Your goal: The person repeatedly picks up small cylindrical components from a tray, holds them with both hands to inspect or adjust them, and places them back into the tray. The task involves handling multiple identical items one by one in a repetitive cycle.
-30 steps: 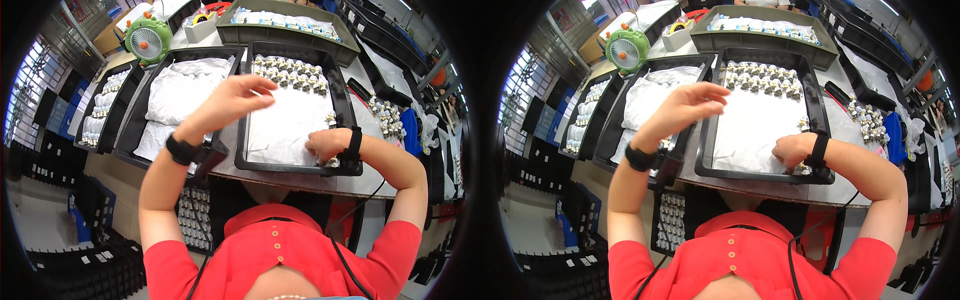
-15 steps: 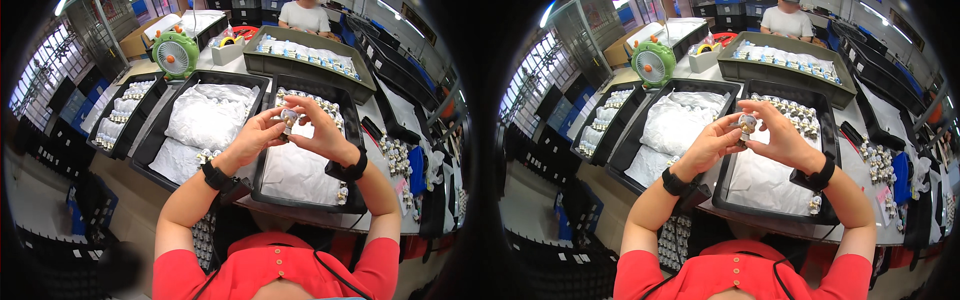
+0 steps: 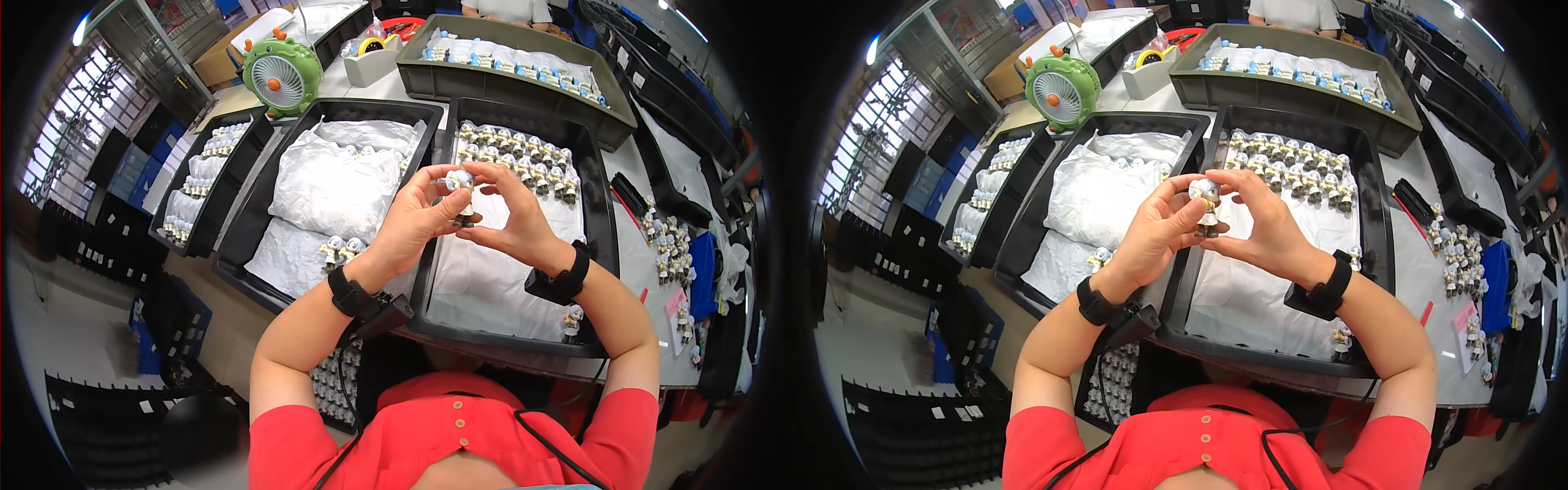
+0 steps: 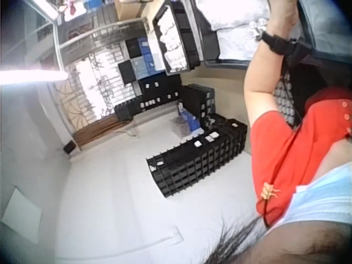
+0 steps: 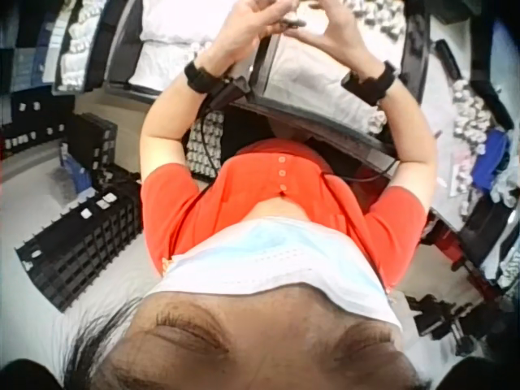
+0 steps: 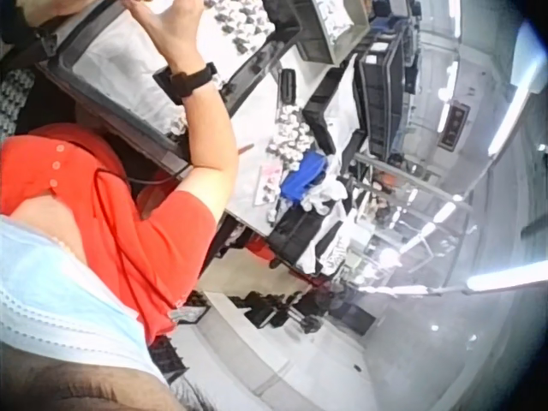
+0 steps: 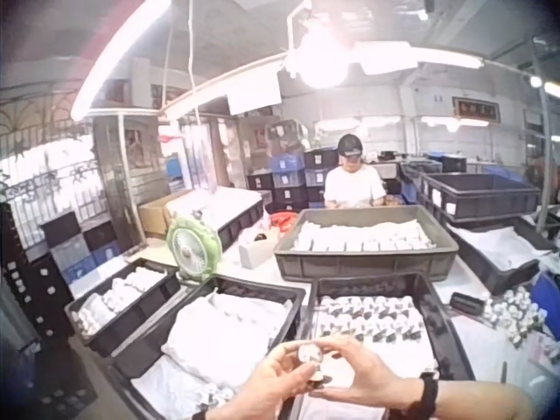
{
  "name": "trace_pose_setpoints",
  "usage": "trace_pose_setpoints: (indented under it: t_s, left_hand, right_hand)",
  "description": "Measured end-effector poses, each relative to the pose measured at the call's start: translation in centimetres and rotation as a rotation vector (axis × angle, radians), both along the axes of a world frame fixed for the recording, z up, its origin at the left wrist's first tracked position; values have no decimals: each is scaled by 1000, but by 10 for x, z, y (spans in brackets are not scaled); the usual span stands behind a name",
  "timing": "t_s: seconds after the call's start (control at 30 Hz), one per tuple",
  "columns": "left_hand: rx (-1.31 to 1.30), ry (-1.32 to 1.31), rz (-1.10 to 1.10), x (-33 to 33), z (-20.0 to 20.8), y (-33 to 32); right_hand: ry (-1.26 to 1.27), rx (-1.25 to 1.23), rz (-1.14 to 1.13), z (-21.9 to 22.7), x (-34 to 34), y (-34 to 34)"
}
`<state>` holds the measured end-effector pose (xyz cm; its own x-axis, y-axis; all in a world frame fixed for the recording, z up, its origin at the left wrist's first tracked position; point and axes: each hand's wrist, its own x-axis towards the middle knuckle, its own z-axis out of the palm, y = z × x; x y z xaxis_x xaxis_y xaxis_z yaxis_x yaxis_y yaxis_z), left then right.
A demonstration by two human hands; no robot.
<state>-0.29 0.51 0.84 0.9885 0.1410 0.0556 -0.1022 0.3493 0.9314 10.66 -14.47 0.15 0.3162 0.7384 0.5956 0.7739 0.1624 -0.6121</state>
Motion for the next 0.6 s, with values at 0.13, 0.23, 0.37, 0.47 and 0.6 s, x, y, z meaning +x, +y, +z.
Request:
trace_pose_setpoints:
  t_s: [0.13, 0.23, 0.37, 0.47, 0.6]
  left_hand:
    - [21, 30, -21, 0, -2, 3]
    - [10, -34, -56, 1, 2, 1]
    - [-48, -106, -120, -1, 4, -1]
    - [-96, -115, -164, -1, 5, 0]
    - [-133, -121, -173, 0, 2, 0]
  right_hand:
    - [12, 22, -6, -2, -1, 0]
    - [8, 59, -31, 0, -2, -1]
    - [-22, 82, -71, 5, -6, -3]
    - [-80, 101, -88, 9, -8, -4]
    - [-112, 105, -99, 8, -6, -5]
